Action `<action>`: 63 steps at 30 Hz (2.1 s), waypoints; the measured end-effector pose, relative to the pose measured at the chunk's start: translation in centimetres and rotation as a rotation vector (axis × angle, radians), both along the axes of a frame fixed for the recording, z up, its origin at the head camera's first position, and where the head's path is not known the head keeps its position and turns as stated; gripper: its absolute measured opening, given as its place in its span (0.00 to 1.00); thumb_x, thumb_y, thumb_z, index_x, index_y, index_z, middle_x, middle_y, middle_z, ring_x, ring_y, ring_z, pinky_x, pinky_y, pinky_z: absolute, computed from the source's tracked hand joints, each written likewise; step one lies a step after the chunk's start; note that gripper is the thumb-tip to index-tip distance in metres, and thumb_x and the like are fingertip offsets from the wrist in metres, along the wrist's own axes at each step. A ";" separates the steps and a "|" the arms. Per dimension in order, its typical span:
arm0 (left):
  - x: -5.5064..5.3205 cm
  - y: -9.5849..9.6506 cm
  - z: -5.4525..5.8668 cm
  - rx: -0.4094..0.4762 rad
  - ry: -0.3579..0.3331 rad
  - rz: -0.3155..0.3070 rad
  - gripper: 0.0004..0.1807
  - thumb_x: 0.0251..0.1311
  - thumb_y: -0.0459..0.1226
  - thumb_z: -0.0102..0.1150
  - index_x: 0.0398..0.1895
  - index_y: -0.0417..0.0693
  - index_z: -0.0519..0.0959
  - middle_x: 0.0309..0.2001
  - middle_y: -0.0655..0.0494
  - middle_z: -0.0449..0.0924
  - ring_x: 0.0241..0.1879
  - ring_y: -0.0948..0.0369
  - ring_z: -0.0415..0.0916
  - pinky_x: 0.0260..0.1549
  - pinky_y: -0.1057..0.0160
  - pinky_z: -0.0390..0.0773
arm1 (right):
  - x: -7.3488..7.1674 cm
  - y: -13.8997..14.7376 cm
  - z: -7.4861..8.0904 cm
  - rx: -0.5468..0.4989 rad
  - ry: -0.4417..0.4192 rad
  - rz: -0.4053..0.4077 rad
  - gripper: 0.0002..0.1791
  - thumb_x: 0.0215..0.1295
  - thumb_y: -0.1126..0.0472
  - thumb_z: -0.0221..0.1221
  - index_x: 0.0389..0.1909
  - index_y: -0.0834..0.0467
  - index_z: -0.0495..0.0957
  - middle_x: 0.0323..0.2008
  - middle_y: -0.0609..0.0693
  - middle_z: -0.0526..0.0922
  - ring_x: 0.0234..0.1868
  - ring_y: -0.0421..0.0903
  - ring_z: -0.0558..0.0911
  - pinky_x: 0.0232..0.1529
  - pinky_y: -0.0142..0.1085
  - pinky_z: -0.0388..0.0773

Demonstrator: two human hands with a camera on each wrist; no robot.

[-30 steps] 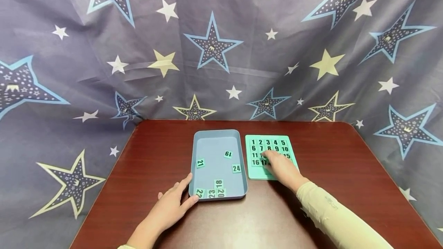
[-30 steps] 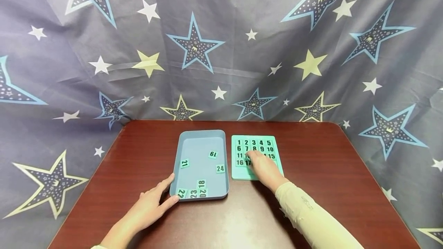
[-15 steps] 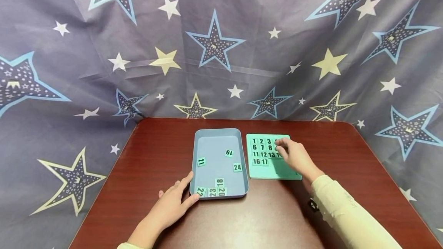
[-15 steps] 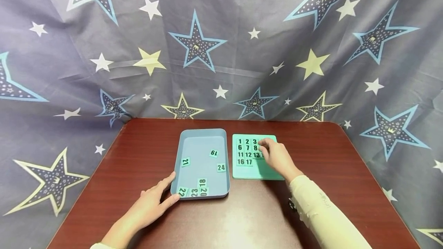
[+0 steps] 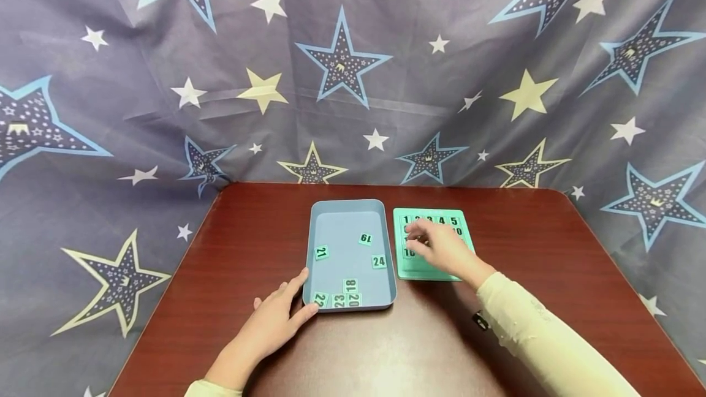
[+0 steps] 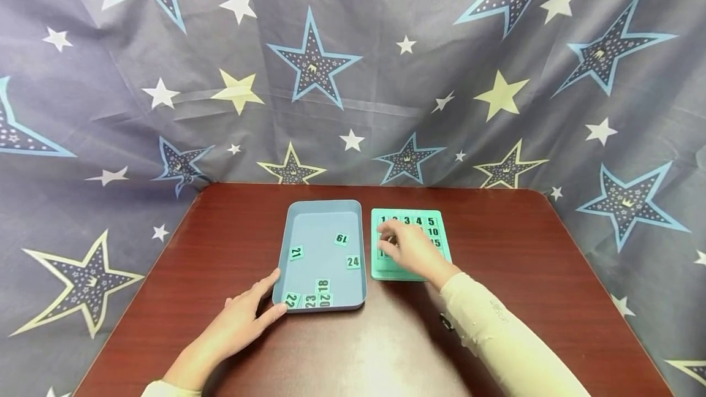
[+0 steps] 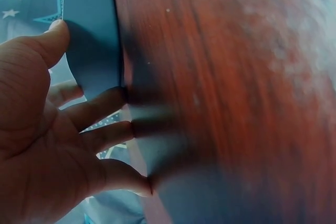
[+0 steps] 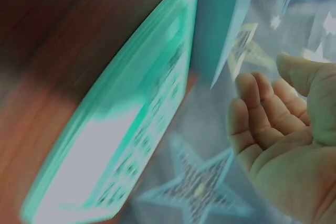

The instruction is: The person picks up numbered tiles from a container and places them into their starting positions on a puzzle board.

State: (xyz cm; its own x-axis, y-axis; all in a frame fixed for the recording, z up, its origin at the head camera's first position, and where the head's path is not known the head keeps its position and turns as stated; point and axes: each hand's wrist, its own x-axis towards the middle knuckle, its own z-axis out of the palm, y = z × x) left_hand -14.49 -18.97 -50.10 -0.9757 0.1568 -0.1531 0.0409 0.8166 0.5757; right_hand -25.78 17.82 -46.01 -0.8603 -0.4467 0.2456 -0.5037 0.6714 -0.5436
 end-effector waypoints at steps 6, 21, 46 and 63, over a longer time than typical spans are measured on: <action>-0.1 0.2 -0.2 0.003 -0.013 0.010 0.43 0.73 0.59 0.62 0.86 0.62 0.60 0.79 0.46 0.71 0.81 0.38 0.63 0.68 0.14 0.51 | 1.2 -4.8 0.8 0.033 0.014 0.231 0.10 0.75 0.64 0.65 0.53 0.61 0.84 0.45 0.54 0.93 0.47 0.49 0.92 0.52 0.42 0.88; -0.2 0.1 -0.2 -0.007 -0.002 0.015 0.42 0.73 0.59 0.62 0.85 0.61 0.62 0.76 0.41 0.73 0.78 0.35 0.66 0.64 0.12 0.56 | 1.6 -10.7 -1.7 0.497 0.086 0.465 0.33 0.62 0.77 0.65 0.59 0.39 0.86 0.52 0.35 0.90 0.53 0.40 0.86 0.58 0.34 0.83; -0.1 0.0 -0.4 0.002 -0.015 0.014 0.43 0.73 0.61 0.61 0.86 0.64 0.60 0.79 0.44 0.70 0.80 0.37 0.63 0.66 0.13 0.53 | 0.2 2.5 -1.0 0.264 0.290 -0.058 0.28 0.58 0.67 0.77 0.61 0.54 0.84 0.51 0.49 0.92 0.51 0.55 0.89 0.51 0.52 0.86; -0.2 0.0 -0.6 0.002 -0.007 0.013 0.42 0.74 0.59 0.61 0.86 0.63 0.60 0.78 0.44 0.71 0.80 0.37 0.63 0.67 0.13 0.52 | 0.3 5.3 -6.1 0.324 0.262 -0.108 0.28 0.58 0.70 0.75 0.61 0.63 0.80 0.55 0.59 0.89 0.52 0.57 0.90 0.52 0.53 0.86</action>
State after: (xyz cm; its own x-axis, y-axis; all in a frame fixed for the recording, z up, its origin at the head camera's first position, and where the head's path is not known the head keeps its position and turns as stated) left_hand -14.73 -19.02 -50.71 -0.9766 0.1443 -0.1597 0.0262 0.8160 0.5775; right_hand -25.45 23.17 -52.07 -0.8338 -0.4474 0.3234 -0.5140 0.8429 -0.1590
